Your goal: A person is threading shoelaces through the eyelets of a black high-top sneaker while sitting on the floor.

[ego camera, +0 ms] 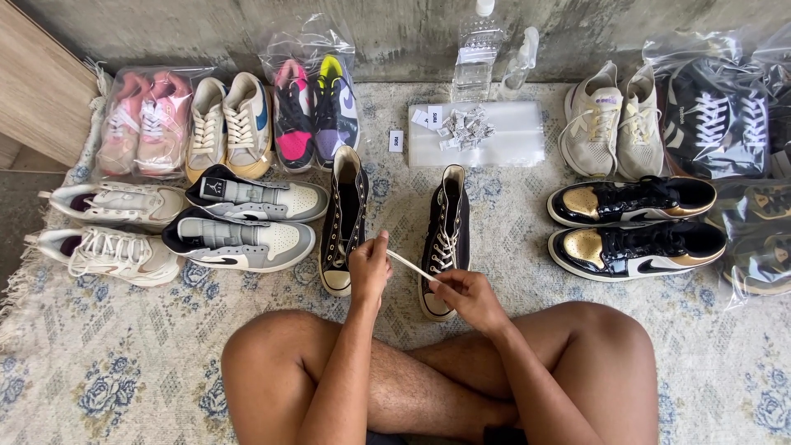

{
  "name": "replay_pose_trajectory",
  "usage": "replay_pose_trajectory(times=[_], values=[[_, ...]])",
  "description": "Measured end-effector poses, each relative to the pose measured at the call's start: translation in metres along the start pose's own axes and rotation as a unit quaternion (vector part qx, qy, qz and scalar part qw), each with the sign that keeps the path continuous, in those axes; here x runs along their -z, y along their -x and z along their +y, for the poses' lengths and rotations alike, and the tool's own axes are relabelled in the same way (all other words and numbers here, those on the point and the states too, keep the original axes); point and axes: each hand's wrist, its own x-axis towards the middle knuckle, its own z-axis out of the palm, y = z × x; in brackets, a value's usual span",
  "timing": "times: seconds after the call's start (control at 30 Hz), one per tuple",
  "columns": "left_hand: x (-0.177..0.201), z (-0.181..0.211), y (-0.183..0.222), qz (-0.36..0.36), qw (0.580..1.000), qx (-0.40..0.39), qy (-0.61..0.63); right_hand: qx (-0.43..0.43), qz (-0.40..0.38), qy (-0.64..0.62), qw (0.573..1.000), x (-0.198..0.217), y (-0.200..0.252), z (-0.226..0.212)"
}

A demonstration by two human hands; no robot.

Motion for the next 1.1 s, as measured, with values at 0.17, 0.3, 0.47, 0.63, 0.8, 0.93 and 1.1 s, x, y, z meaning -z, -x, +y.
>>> replay_pose_trajectory(times=[0.17, 0.3, 0.47, 0.63, 0.8, 0.93, 1.1], values=[[0.004, -0.046, -0.02, -0.01, 0.966, -0.04, -0.256, -0.046, 0.157, -0.077, 0.983, -0.002, 0.002, -0.01], [-0.016, -0.02, 0.013, -0.118, 0.941, -0.097, -0.303, -0.085, 0.16, -0.073, 0.981, -0.001, -0.001, 0.001], [-0.031, 0.001, 0.036, -0.184, 0.903, -0.143, -0.36, -0.03, 0.133, 0.102, 0.985, -0.008, -0.007, 0.024], [-0.041, -0.01, 0.023, -0.175, 0.891, -0.172, -0.382, 0.022, 0.143, 0.224, 0.964, -0.011, -0.01, 0.048], [-0.045, -0.032, 0.009, -0.152, 0.864, -0.191, -0.44, 0.063, 0.119, 0.264, 0.955, -0.015, -0.001, 0.024], [-0.048, -0.056, -0.001, -0.14, 0.833, -0.238, -0.48, 0.085, 0.127, 0.33, 0.931, -0.014, -0.005, 0.037], [-0.049, -0.079, -0.014, -0.11, 0.779, -0.33, -0.522, 0.115, 0.152, 0.402, 0.896, -0.025, 0.002, 0.024]])
